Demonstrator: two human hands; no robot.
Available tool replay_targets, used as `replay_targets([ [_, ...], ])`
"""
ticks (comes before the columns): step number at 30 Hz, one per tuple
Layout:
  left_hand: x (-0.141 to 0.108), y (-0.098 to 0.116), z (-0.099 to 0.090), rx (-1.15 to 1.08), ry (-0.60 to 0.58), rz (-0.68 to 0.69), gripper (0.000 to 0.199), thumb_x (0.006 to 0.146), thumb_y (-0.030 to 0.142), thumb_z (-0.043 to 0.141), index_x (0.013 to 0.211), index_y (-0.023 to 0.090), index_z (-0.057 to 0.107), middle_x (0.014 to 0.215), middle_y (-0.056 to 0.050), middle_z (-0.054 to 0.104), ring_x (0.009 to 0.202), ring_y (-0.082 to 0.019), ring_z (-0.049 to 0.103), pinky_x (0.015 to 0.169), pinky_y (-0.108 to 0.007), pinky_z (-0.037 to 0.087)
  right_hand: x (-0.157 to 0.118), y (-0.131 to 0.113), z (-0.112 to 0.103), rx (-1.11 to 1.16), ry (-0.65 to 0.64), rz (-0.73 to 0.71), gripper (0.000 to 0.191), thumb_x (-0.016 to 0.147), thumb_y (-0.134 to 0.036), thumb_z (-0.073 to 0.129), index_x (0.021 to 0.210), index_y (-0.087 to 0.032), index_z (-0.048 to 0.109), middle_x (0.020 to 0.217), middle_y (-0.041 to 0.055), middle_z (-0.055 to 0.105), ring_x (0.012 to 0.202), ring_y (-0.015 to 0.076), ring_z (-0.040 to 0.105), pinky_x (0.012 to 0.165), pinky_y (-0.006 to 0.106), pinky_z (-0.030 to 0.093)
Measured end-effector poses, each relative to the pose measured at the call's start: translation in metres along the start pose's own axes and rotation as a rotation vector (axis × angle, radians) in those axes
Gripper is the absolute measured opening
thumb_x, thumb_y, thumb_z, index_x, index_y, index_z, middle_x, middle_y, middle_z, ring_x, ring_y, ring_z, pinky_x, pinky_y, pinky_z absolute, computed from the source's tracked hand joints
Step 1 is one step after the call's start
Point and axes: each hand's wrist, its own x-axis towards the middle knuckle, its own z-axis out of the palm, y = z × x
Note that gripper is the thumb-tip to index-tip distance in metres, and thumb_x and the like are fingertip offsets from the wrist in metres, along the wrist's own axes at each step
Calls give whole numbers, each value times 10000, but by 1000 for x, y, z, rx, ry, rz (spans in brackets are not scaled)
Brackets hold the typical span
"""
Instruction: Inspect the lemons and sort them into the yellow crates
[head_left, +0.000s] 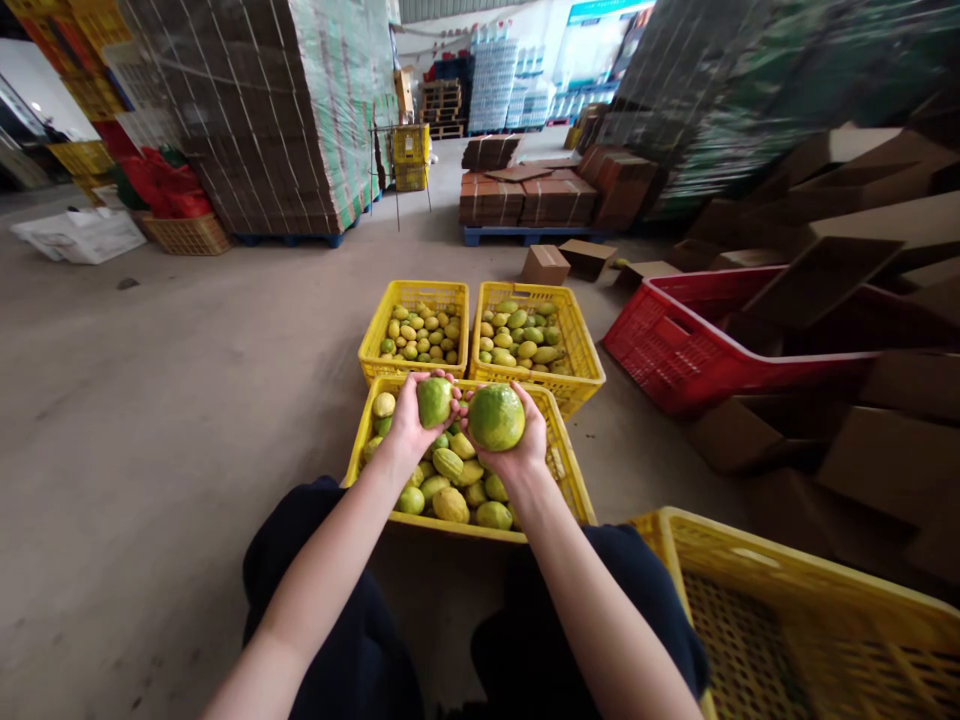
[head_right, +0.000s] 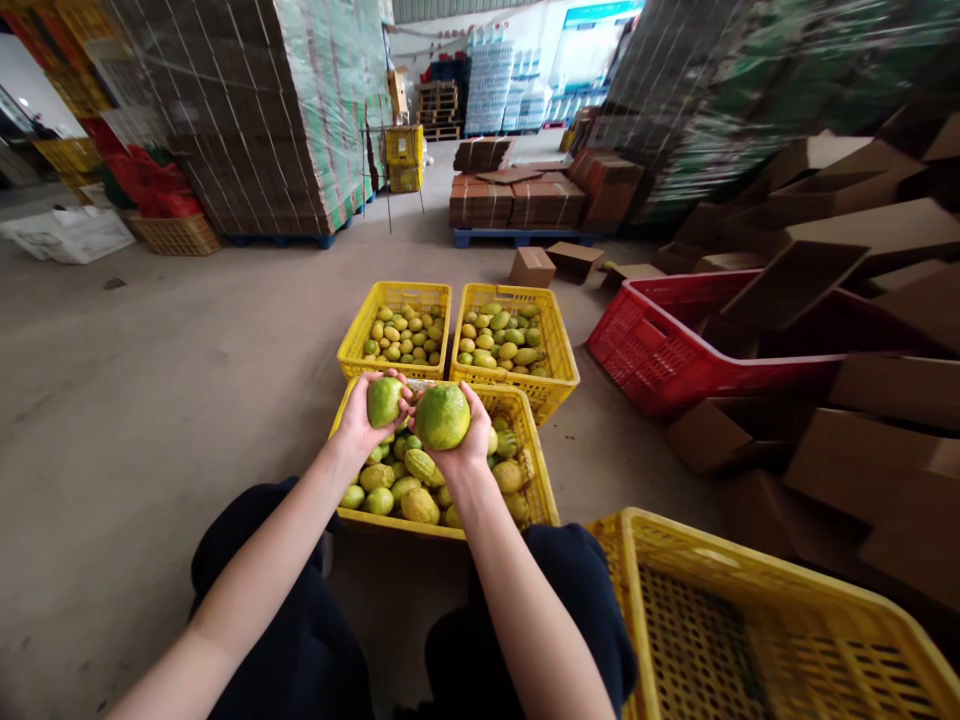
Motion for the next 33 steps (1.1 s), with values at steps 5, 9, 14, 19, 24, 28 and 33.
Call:
replay_targets([
  [5,-3,3,3,36,-20,19,153,790,200,461,690,174,575,666,-12,613,522,-119,588,429,-200,473,-2,2,3,-11,11,-29,268,730,-423,555,771,-180,659,643,60,707,638,258,701,622,431,600],
  [9,-5,5,6,48,-19,19,159,784,196,449,687,162,571,638,-19,610,501,-123,584,422,-204,465,1,3,0,11,-50,-44,258,712,-413,586,761,-173,668,626,66,691,672,262,702,622,411,601],
  [14,-6,8,6,76,-83,10,144,781,198,450,720,156,574,654,-19,615,521,-128,598,429,-199,465,-1,0,-1,-14,-171,-47,252,724,-378,583,778,-153,681,620,69,676,676,251,696,616,386,601],
  [19,-9,11,6,107,-189,7,110,764,229,492,700,160,550,657,-15,599,516,-133,596,425,-205,451,-6,-2,2,-113,-274,-58,260,725,-391,573,766,-159,684,639,65,676,683,241,689,612,372,598],
  [24,-12,12,6,154,-283,64,142,739,236,488,663,150,572,643,-21,607,501,-134,590,418,-216,449,-11,-2,6,-318,-273,-224,336,752,-485,551,728,-179,687,675,64,688,726,259,689,656,400,588],
  [28,-11,9,6,258,-232,198,192,753,266,486,659,148,604,661,-35,651,517,-147,608,449,-242,478,-20,1,6,-744,-158,-736,284,809,-429,573,768,-196,731,799,43,731,814,238,681,797,366,547],
  [33,-12,-2,4,379,-224,548,216,801,310,505,712,171,644,683,-31,689,552,-155,634,542,-263,509,-27,9,0,-1118,-49,-1136,225,888,-348,552,903,-223,738,933,26,751,877,220,676,845,340,509],
])
